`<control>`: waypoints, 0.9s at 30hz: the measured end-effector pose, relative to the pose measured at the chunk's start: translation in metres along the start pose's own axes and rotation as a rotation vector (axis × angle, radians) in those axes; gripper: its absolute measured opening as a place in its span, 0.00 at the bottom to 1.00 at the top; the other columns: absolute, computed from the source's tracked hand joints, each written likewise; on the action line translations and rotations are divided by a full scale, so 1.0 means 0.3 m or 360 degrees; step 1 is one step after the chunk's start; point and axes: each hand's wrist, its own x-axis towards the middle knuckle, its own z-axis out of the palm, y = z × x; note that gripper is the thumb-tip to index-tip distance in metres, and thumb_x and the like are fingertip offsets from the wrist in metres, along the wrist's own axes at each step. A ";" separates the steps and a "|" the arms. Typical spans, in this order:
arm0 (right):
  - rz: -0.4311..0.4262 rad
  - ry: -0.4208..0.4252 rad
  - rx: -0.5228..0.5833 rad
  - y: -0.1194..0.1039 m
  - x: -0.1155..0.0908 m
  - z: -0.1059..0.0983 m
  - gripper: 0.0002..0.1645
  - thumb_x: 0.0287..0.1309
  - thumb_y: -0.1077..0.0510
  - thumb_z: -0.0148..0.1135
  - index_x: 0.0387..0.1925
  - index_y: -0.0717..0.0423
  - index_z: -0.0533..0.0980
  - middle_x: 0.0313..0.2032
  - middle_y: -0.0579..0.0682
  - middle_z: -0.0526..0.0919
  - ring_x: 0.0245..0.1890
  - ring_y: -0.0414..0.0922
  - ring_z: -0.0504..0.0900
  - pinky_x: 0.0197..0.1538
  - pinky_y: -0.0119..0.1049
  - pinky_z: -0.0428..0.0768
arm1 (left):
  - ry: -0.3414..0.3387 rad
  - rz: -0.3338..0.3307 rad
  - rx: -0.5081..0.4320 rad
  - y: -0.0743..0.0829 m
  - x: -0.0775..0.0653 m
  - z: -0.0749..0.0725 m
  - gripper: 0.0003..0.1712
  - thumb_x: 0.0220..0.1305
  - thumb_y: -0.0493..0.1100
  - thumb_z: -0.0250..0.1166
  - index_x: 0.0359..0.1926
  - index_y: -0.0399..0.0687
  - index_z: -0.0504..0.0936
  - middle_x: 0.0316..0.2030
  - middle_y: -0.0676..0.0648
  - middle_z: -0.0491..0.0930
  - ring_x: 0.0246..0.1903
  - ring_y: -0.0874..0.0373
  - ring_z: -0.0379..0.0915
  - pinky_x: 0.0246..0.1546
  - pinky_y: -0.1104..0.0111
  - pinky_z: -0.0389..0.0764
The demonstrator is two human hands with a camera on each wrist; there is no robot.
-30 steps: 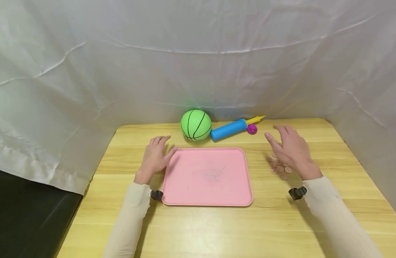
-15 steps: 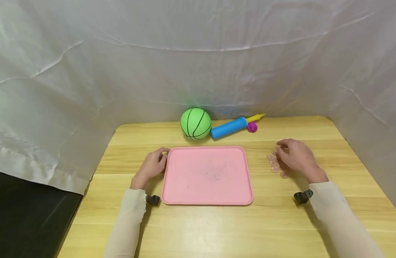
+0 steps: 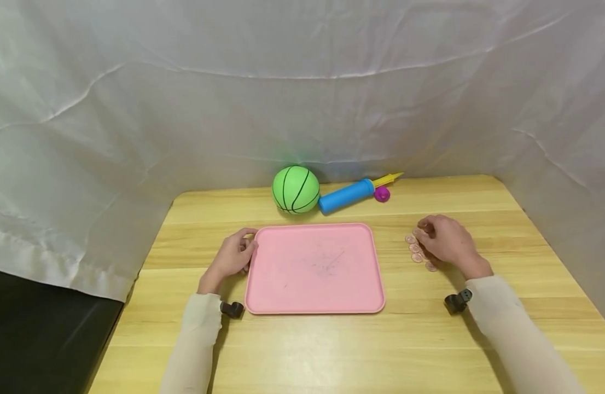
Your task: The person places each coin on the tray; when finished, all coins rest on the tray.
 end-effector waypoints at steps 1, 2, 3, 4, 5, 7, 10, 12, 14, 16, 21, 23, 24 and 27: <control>0.0006 -0.0007 0.0003 0.000 0.003 0.001 0.25 0.79 0.49 0.63 0.62 0.65 0.82 0.53 0.66 0.89 0.52 0.64 0.87 0.54 0.66 0.86 | 0.0002 -0.0001 -0.0009 -0.002 -0.001 0.001 0.22 0.82 0.35 0.59 0.71 0.35 0.76 0.27 0.40 0.82 0.12 0.60 0.74 0.11 0.65 0.82; 0.0010 -0.0010 0.0003 0.000 0.005 0.003 0.24 0.79 0.49 0.63 0.61 0.65 0.83 0.53 0.66 0.89 0.52 0.64 0.87 0.54 0.65 0.87 | 0.0004 -0.0004 -0.0016 -0.003 -0.002 0.003 0.22 0.82 0.35 0.59 0.71 0.35 0.76 0.27 0.40 0.82 0.12 0.60 0.75 0.11 0.65 0.82; 0.0012 -0.0014 0.0002 0.002 0.009 0.003 0.24 0.78 0.50 0.64 0.61 0.65 0.84 0.52 0.66 0.89 0.51 0.64 0.87 0.53 0.65 0.87 | 0.0005 0.0000 -0.0019 -0.005 -0.003 0.005 0.22 0.82 0.35 0.59 0.71 0.35 0.76 0.27 0.40 0.82 0.12 0.60 0.74 0.11 0.64 0.83; 0.0014 -0.0016 0.0002 0.003 0.011 0.003 0.23 0.78 0.50 0.64 0.59 0.65 0.84 0.51 0.65 0.90 0.51 0.64 0.88 0.53 0.65 0.87 | 0.0005 0.0004 -0.0027 -0.005 -0.003 0.006 0.22 0.82 0.35 0.59 0.71 0.35 0.75 0.27 0.40 0.81 0.12 0.61 0.75 0.11 0.64 0.83; 0.0017 -0.0019 0.0004 0.005 0.014 0.002 0.22 0.78 0.50 0.64 0.58 0.64 0.85 0.50 0.64 0.90 0.50 0.63 0.88 0.52 0.64 0.87 | -0.0003 0.0003 -0.0049 -0.005 -0.003 0.009 0.22 0.82 0.35 0.59 0.71 0.35 0.75 0.27 0.40 0.81 0.12 0.60 0.75 0.11 0.64 0.83; 0.0018 -0.0024 0.0007 0.008 0.020 -0.002 0.21 0.78 0.50 0.64 0.56 0.64 0.86 0.49 0.64 0.91 0.48 0.62 0.88 0.51 0.64 0.87 | -0.0037 0.0000 -0.0114 0.000 -0.002 0.015 0.23 0.82 0.36 0.59 0.72 0.35 0.75 0.26 0.41 0.81 0.12 0.60 0.75 0.11 0.63 0.84; 0.0026 -0.0034 0.0015 0.008 0.026 -0.009 0.21 0.78 0.50 0.64 0.56 0.63 0.86 0.48 0.63 0.91 0.48 0.61 0.88 0.51 0.63 0.87 | -0.0086 0.0001 -0.0216 0.011 0.003 0.030 0.24 0.82 0.36 0.59 0.73 0.34 0.74 0.25 0.41 0.80 0.12 0.60 0.75 0.12 0.62 0.85; 0.0028 -0.0039 0.0017 0.007 0.030 -0.010 0.21 0.78 0.50 0.64 0.56 0.63 0.86 0.48 0.64 0.91 0.47 0.61 0.88 0.51 0.63 0.87 | -0.0108 -0.0004 -0.0262 0.019 0.006 0.041 0.24 0.82 0.36 0.59 0.73 0.35 0.73 0.25 0.42 0.79 0.12 0.59 0.75 0.12 0.62 0.85; 0.0035 -0.0041 0.0016 0.004 0.031 -0.009 0.21 0.78 0.50 0.64 0.56 0.63 0.86 0.48 0.63 0.91 0.48 0.61 0.88 0.52 0.63 0.87 | -0.0098 -0.0005 -0.0265 0.021 0.009 0.050 0.23 0.82 0.36 0.59 0.73 0.35 0.74 0.24 0.43 0.78 0.12 0.60 0.75 0.12 0.62 0.85; 0.0036 -0.0034 0.0015 0.003 0.033 -0.005 0.20 0.78 0.50 0.64 0.55 0.63 0.86 0.48 0.63 0.91 0.48 0.60 0.88 0.52 0.63 0.87 | -0.0087 -0.0013 -0.0263 0.022 0.011 0.057 0.23 0.82 0.36 0.58 0.72 0.36 0.74 0.24 0.46 0.78 0.12 0.60 0.75 0.12 0.61 0.86; 0.0046 -0.0035 0.0013 0.003 0.034 -0.002 0.20 0.77 0.51 0.64 0.56 0.64 0.86 0.48 0.63 0.90 0.47 0.60 0.88 0.52 0.63 0.87 | -0.0098 -0.0034 -0.0314 0.029 0.009 0.069 0.22 0.82 0.35 0.58 0.72 0.37 0.74 0.24 0.47 0.78 0.12 0.59 0.76 0.13 0.58 0.88; 0.0047 -0.0050 0.0002 0.002 0.038 -0.004 0.20 0.77 0.52 0.64 0.55 0.64 0.86 0.47 0.64 0.90 0.46 0.59 0.87 0.51 0.63 0.86 | -0.0113 -0.0035 -0.0343 0.036 0.008 0.075 0.23 0.82 0.35 0.58 0.72 0.37 0.73 0.24 0.46 0.78 0.12 0.59 0.77 0.14 0.57 0.88; 0.0046 -0.0061 -0.0005 0.001 0.040 -0.006 0.20 0.76 0.52 0.64 0.55 0.64 0.85 0.47 0.64 0.90 0.46 0.59 0.87 0.51 0.62 0.86 | -0.0118 -0.0033 -0.0353 0.039 0.007 0.079 0.23 0.82 0.35 0.57 0.73 0.36 0.73 0.24 0.45 0.78 0.12 0.59 0.77 0.14 0.57 0.89; 0.0028 -0.0100 -0.0043 0.000 0.050 -0.017 0.19 0.76 0.52 0.64 0.53 0.65 0.85 0.46 0.63 0.90 0.44 0.58 0.87 0.51 0.62 0.87 | -0.0106 -0.0024 -0.0368 0.047 0.007 0.094 0.23 0.82 0.34 0.58 0.72 0.36 0.73 0.24 0.44 0.78 0.12 0.59 0.76 0.14 0.57 0.88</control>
